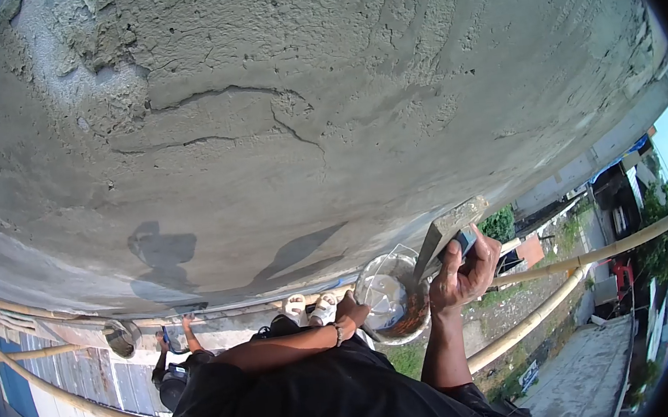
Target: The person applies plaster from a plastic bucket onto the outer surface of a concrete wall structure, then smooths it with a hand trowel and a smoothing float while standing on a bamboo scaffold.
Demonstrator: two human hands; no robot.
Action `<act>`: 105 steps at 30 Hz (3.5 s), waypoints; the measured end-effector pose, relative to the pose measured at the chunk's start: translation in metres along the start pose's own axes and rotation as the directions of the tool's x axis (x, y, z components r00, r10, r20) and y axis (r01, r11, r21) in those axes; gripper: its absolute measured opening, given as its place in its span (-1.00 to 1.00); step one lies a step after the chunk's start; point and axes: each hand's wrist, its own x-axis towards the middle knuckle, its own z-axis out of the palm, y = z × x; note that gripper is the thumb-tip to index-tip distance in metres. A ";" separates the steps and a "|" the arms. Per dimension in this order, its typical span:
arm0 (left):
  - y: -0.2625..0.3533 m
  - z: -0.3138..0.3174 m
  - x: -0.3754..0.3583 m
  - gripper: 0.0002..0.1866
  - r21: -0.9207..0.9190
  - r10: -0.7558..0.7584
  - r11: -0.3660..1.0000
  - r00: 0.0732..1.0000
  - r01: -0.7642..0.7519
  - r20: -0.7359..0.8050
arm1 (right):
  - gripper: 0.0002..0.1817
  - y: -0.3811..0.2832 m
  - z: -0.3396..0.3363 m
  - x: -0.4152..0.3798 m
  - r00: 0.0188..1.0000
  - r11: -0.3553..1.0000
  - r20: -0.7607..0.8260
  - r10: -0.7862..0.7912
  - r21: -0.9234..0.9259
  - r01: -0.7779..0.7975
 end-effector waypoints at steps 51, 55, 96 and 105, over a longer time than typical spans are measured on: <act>0.012 -0.023 -0.019 -0.33 -0.019 -0.017 1.000 1.000 0.017 -0.019 | -0.65 -0.012 0.090 0.088 0.945 0.968 -0.262 -0.194 0.103 0.227; 0.003 -0.014 -0.009 -0.35 -0.163 -0.011 0.986 1.000 0.012 0.006 | -0.56 -0.062 0.096 0.134 0.824 0.852 -0.322 -0.466 0.090 0.516; -0.001 -0.025 -0.023 -0.38 -0.201 0.036 0.979 0.999 -0.033 0.010 | -0.66 -0.086 0.094 0.136 0.862 0.851 -0.219 -0.458 0.173 0.496; -0.018 -0.013 -0.005 -0.41 -0.085 0.020 0.996 1.000 -0.020 0.000 | -0.70 -0.036 0.070 0.158 0.910 0.958 -0.361 -0.203 0.121 0.261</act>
